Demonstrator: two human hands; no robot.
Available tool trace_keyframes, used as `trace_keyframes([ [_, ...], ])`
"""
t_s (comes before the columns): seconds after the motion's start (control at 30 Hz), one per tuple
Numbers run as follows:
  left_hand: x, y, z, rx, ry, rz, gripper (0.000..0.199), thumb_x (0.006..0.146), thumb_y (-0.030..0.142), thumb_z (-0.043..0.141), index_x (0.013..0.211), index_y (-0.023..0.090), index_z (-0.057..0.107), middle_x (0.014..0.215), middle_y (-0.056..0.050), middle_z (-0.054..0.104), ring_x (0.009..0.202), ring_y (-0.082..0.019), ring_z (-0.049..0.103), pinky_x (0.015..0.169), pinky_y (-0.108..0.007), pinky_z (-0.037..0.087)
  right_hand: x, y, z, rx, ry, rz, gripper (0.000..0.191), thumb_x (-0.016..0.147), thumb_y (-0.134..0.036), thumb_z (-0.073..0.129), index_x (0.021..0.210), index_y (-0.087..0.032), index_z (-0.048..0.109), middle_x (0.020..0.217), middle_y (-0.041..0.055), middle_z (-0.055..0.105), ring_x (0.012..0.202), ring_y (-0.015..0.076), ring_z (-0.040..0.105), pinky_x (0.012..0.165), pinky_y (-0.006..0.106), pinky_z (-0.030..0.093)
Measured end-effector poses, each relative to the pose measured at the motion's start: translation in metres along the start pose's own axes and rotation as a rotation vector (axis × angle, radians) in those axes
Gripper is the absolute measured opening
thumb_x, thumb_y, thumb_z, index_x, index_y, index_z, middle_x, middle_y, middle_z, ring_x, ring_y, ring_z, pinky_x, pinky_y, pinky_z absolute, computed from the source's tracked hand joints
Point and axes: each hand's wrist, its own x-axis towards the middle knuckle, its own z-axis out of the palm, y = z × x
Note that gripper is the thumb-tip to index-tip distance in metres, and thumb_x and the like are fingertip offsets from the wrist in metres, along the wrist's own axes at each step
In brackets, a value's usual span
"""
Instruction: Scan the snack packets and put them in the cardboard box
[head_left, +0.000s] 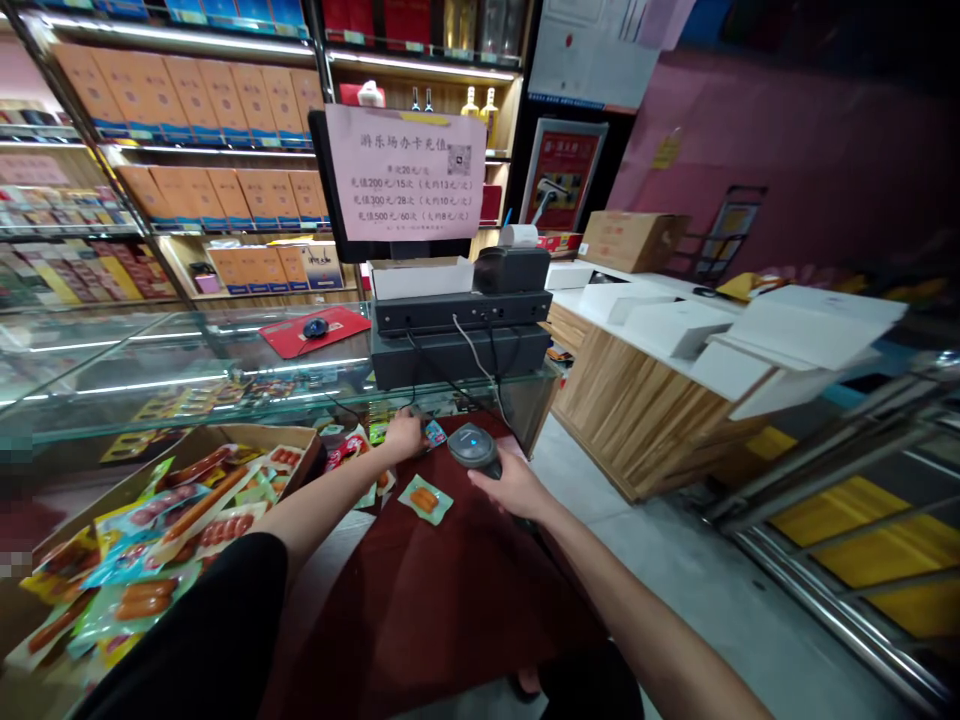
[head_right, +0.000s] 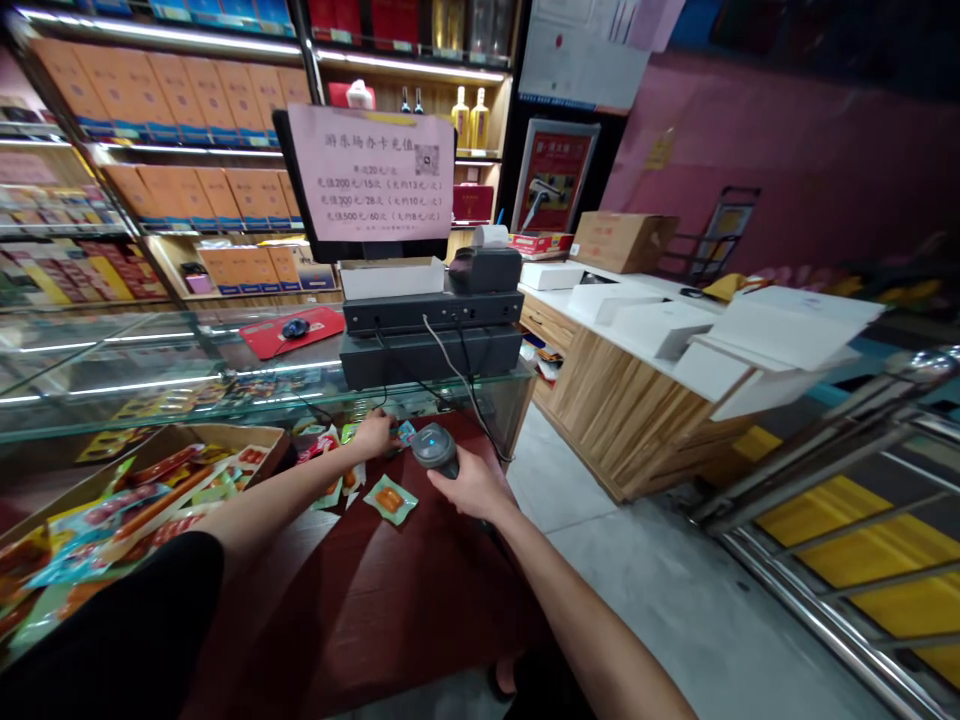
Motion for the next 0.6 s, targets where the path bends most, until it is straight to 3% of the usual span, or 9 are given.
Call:
trace_keyframes([
  [0.2, -0.049, -0.037, -0.021, -0.322, 0.011, -0.011, 0.039, 0.070, 0.025, 0.076, 0.108, 0.019, 0.068, 0.098, -0.009, 0.072, 0.094, -0.025, 0.067, 0.082, -0.031, 0.048, -0.031, -0.015, 0.033, 0.104, -0.099, -0.011, 0.029, 0.081, -0.037, 0.067, 0.100, -0.018, 0.058, 0.048, -0.0075, 0.054, 0.036, 0.0112, 0.050, 0.036, 0.020, 0.038],
  [0.4, -0.139, -0.093, -0.060, -0.854, -0.206, 0.059, 0.040, 0.069, 0.037, 0.075, 0.104, 0.016, 0.073, 0.097, -0.006, 0.074, 0.087, -0.022, 0.068, 0.078, -0.029, 0.051, -0.059, -0.036, 0.070, 0.174, -0.175, -0.022, 0.032, 0.083, -0.039, 0.064, 0.105, -0.017, 0.058, 0.051, -0.0069, 0.055, 0.037, 0.0105, 0.050, 0.035, 0.019, 0.039],
  [0.5, -0.176, -0.108, -0.077, -0.916, -0.163, 0.053, 0.045, 0.065, 0.041, 0.079, 0.103, 0.018, 0.073, 0.095, -0.003, 0.074, 0.085, -0.020, 0.067, 0.080, -0.028, 0.051, -0.070, -0.050, 0.083, 0.190, -0.193, -0.057, 0.031, 0.084, -0.041, 0.063, 0.103, -0.017, 0.059, 0.051, -0.0057, 0.055, 0.039, 0.0116, 0.052, 0.038, 0.021, 0.041],
  [0.6, -0.192, -0.111, -0.089, -0.916, -0.099, -0.062, 0.048, 0.057, 0.041, 0.084, 0.096, 0.016, 0.071, 0.083, -0.001, 0.072, 0.075, -0.017, 0.065, 0.071, -0.026, 0.050, -0.076, -0.063, 0.092, 0.169, -0.206, -0.091, 0.031, 0.084, -0.043, 0.064, 0.102, -0.018, 0.061, 0.052, -0.0043, 0.057, 0.039, 0.0122, 0.052, 0.038, 0.022, 0.042],
])
